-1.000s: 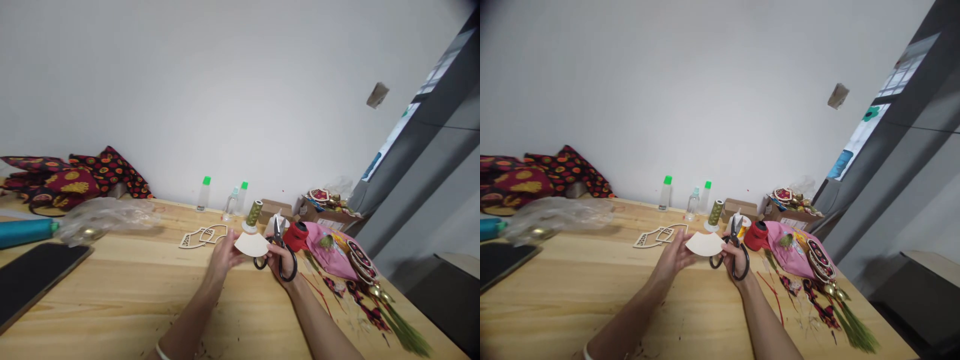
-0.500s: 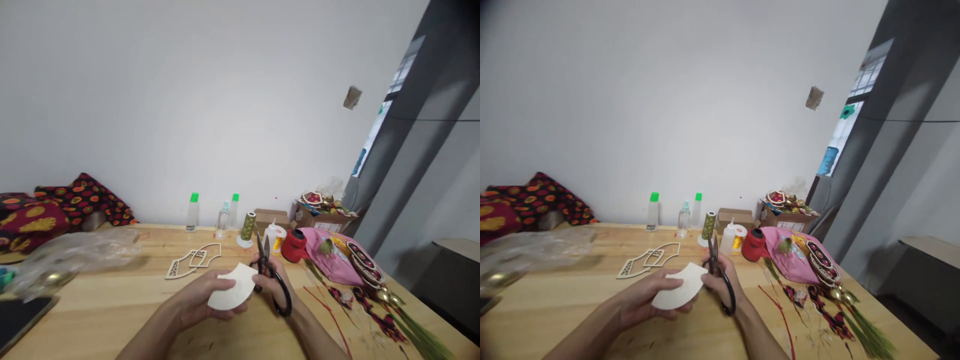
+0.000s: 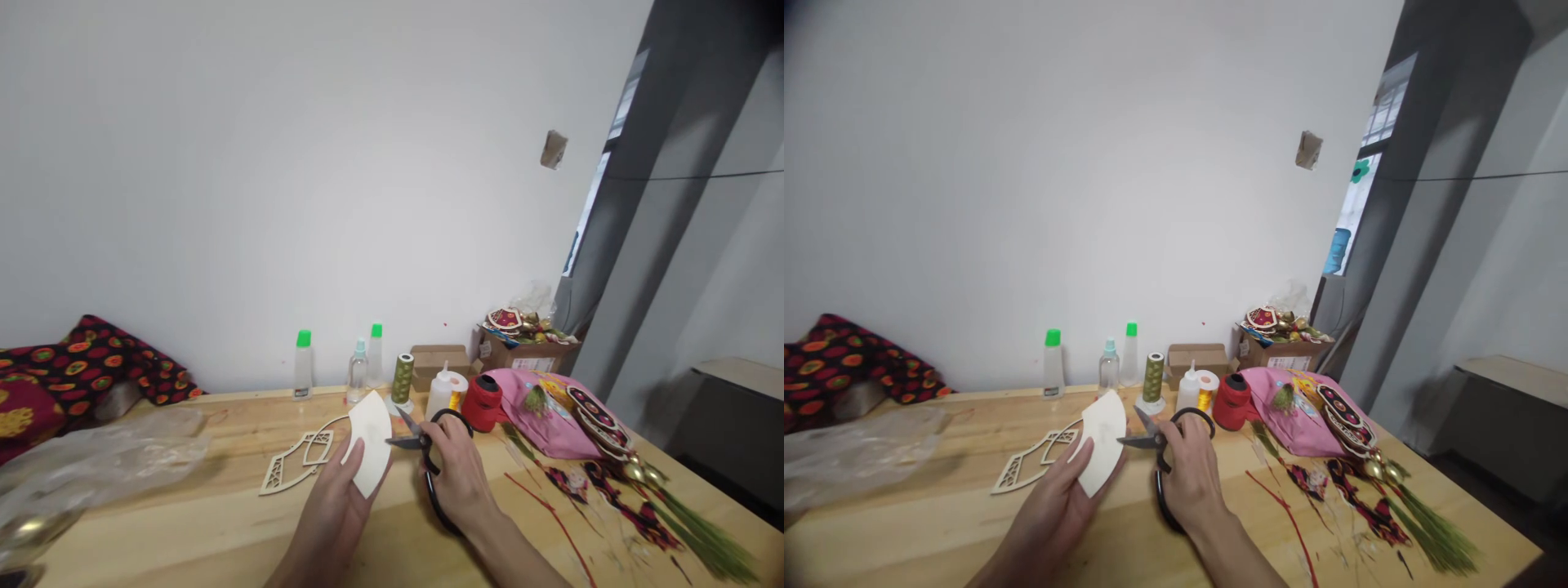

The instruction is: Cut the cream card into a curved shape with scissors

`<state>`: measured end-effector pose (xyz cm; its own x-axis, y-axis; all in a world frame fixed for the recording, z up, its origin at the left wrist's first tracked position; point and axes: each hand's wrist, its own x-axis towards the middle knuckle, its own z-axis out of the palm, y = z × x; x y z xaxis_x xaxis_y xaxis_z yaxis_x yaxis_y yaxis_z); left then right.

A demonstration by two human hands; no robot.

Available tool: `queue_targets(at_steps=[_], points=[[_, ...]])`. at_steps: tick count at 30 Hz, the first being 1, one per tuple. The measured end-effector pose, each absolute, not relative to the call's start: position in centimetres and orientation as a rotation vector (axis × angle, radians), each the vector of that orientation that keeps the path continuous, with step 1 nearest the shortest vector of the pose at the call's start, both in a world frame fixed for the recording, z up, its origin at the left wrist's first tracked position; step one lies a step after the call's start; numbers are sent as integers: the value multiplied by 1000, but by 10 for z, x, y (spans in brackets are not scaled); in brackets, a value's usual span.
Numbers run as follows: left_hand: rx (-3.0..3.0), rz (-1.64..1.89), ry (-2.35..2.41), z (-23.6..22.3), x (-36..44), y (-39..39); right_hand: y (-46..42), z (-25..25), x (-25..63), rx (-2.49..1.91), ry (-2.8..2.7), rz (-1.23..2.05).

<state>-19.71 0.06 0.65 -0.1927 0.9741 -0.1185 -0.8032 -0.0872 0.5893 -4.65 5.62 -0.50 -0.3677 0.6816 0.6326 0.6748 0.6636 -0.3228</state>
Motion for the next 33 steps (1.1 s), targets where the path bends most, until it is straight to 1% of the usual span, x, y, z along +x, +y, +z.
queue_targets(at_steps=[3, 6, 10, 18, 25, 30, 33], points=[[364, 1629, 603, 5, -192, 0, 58, -7, -48, -1116, -2112, -100], [377, 1639, 684, 6, -190, -1, 57, -6, -47, -1184, -2132, -129], [453, 1640, 791, 6, -191, -1, 54, -4, -47, -1212, -2169, -114], [553, 1608, 800, -3, -194, 5, 54, -8, -49, -1252, -2140, -79], [524, 1605, 817, -3, -195, 2, 54, -15, -51, -1298, -2105, 9], [525, 1610, 888, -6, -194, 4, 50, -15, -59, -1274, -2185, 24], [495, 1640, 942, -11, -192, 8, 48, -15, -63, -1336, -2200, 42]])
